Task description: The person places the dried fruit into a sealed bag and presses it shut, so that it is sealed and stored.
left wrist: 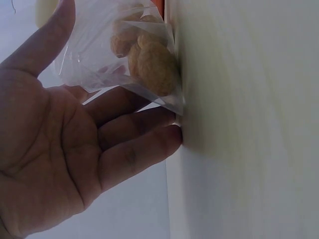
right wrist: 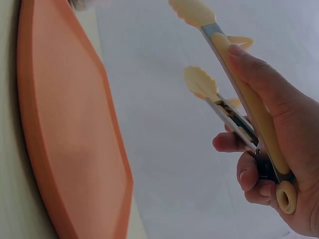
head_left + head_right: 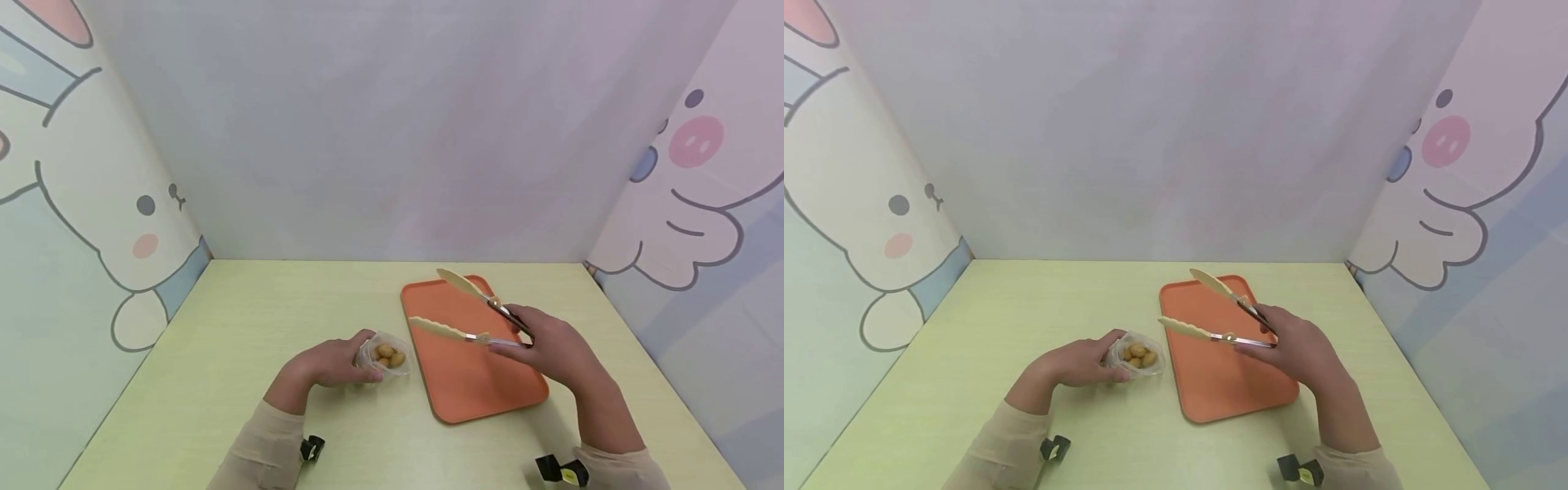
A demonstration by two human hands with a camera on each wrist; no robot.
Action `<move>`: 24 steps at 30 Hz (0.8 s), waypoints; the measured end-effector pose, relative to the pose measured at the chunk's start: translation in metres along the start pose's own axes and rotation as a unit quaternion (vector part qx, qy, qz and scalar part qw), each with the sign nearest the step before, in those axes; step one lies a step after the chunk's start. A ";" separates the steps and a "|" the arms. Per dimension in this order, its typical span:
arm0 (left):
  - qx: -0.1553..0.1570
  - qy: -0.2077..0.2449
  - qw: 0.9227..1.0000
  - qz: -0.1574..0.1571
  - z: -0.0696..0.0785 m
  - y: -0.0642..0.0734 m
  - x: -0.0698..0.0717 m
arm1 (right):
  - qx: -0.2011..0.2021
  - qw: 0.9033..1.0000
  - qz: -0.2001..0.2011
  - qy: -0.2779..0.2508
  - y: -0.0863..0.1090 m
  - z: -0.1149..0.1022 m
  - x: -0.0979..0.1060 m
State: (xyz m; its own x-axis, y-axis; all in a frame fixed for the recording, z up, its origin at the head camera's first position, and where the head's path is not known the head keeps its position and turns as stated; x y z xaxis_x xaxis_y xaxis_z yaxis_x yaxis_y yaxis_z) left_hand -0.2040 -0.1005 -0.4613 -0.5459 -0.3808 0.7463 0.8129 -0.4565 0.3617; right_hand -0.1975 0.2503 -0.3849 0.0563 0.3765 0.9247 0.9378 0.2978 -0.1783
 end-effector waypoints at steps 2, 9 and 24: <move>0.002 0.001 1.000 0.000 0.000 0.000 0.000 | -0.023 1.000 -0.016 0.001 0.001 0.006 0.001; 0.003 0.005 1.000 0.002 -0.001 -0.001 -0.001 | -0.085 0.995 -0.057 0.002 0.007 0.027 0.012; 0.007 0.004 1.000 0.000 -0.002 -0.001 -0.001 | -0.198 0.973 -0.111 0.031 0.031 0.096 0.037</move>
State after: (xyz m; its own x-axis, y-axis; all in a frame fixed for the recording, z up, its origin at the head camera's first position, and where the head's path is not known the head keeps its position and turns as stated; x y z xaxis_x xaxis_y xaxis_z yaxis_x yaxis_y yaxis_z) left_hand -0.2051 -0.1009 -0.4632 -0.5483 -0.3876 0.7410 0.8152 -0.4453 0.3702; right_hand -0.1991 0.3580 -0.3888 -0.1545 0.2841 0.9463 0.9869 -0.0006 0.1614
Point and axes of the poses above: each hand's wrist, its own y-axis away from the middle knuckle, its own x-axis out of the back of the hand, z = x × y, the point moved 6 cm from there along -y, towards the middle knuckle
